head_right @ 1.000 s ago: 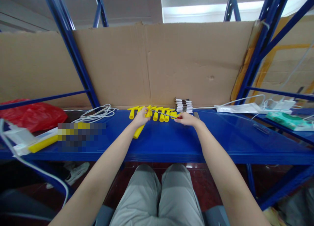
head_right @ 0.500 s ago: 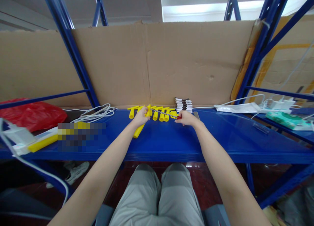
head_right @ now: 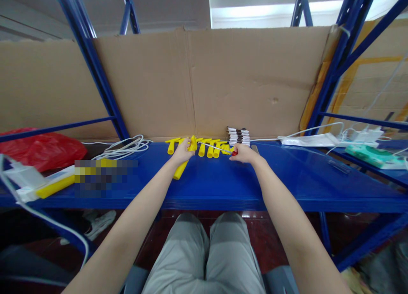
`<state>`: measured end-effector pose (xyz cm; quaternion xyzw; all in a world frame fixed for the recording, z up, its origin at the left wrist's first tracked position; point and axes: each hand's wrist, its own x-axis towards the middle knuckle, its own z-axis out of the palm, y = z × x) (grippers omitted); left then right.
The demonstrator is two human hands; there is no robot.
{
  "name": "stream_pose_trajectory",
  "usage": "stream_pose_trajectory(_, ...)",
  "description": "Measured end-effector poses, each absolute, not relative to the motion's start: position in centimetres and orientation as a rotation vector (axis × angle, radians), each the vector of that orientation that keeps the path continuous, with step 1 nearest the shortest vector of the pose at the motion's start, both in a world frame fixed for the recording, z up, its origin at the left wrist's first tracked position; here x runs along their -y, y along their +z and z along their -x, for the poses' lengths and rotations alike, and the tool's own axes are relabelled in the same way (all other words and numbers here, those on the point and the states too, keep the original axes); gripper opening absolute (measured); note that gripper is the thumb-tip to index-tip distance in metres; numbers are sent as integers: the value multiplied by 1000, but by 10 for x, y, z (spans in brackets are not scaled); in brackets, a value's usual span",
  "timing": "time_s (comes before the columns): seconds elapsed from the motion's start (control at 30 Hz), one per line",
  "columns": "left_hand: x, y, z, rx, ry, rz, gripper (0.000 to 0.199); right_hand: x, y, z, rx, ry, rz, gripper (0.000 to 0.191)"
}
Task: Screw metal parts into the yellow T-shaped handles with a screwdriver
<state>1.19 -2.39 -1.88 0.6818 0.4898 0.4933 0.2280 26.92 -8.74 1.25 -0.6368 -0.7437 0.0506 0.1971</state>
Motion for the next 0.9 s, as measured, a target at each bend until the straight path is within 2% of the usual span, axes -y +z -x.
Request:
stream_pose_trajectory(0.37,45,-1,-14,-1502,1341,-1495,42,87,11,-270,2164,249,1733,31)
stream_pose_trajectory(0.9,49,7,-15,-1233,1332,-1308,53,81,4,-274,2173,353,1651,35)
